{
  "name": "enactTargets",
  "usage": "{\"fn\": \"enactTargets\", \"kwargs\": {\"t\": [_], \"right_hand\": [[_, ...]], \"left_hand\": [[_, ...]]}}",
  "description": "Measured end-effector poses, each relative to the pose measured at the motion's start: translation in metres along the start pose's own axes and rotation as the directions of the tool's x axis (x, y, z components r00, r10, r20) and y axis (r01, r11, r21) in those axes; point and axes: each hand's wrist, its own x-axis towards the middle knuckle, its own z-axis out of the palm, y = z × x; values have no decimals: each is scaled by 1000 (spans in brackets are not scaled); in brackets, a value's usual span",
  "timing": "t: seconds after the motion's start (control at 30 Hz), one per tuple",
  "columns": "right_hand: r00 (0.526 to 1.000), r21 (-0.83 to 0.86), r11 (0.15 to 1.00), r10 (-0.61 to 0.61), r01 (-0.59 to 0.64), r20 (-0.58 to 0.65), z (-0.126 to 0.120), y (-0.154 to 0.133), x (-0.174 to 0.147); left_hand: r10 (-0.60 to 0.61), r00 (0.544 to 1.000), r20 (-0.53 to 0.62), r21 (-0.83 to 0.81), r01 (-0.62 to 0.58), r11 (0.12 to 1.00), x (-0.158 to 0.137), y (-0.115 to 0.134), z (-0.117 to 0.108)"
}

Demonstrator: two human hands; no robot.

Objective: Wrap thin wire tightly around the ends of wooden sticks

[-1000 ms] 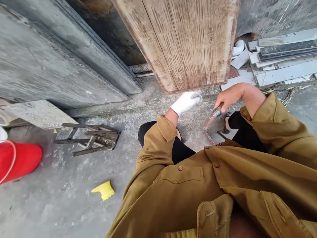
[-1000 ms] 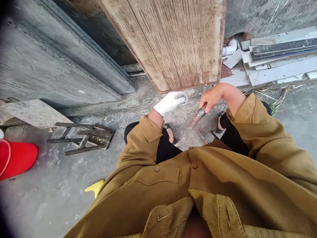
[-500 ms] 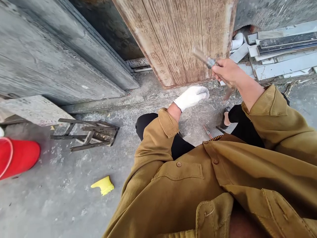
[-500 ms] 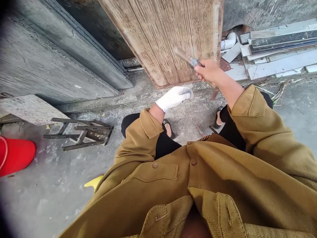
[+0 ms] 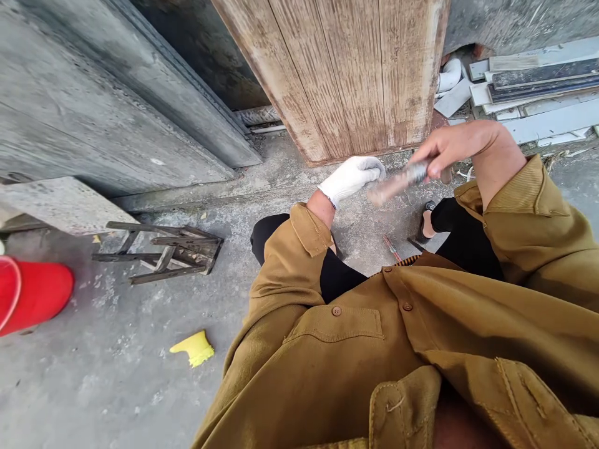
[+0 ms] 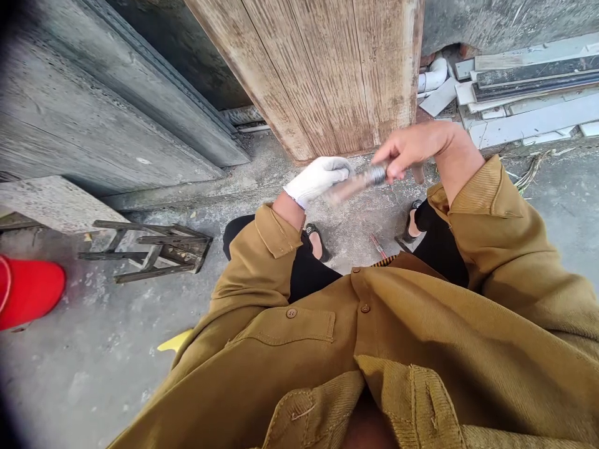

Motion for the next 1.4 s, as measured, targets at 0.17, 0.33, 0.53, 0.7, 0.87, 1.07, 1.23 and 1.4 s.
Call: {"fn": "enactTargets", "kwargs": {"t": [0.17,0.33,0.53,0.7,0.87,1.07,1.23,1.4], "right_hand": [[1000,163,987,-2,4,-12,3,-6,9],[994,257,966,-64,39,91,-7,-3,27],[996,362,928,-72,87,-55,-6,-3,32],[974,416,895,-81,164,-210,-18,1,34],[980,433,890,-65,142,-188,-24,0,29],[981,451,883,-53,133,-186,-25,3,31],[972,382,917,-30,120,-233,-24,9,36],[947,151,988,16,35,-321,-15,2,37]], "left_hand": [[-47,999,7,-246,48,968,-7,7,-1],[-76,995,70,-379,97,920,-8,1,5],[-59,989,136,-461,116,880,-7,-10,14],[-73,995,68,-481,97,871,-8,-12,14],[-85,996,-1,-404,78,912,-10,-10,15],[-61,995,-84,-409,21,912,-11,-12,16],[-46,991,-127,-386,-7,922,-8,-15,16],[-62,977,-205,-235,12,972,-5,-9,19]]}}
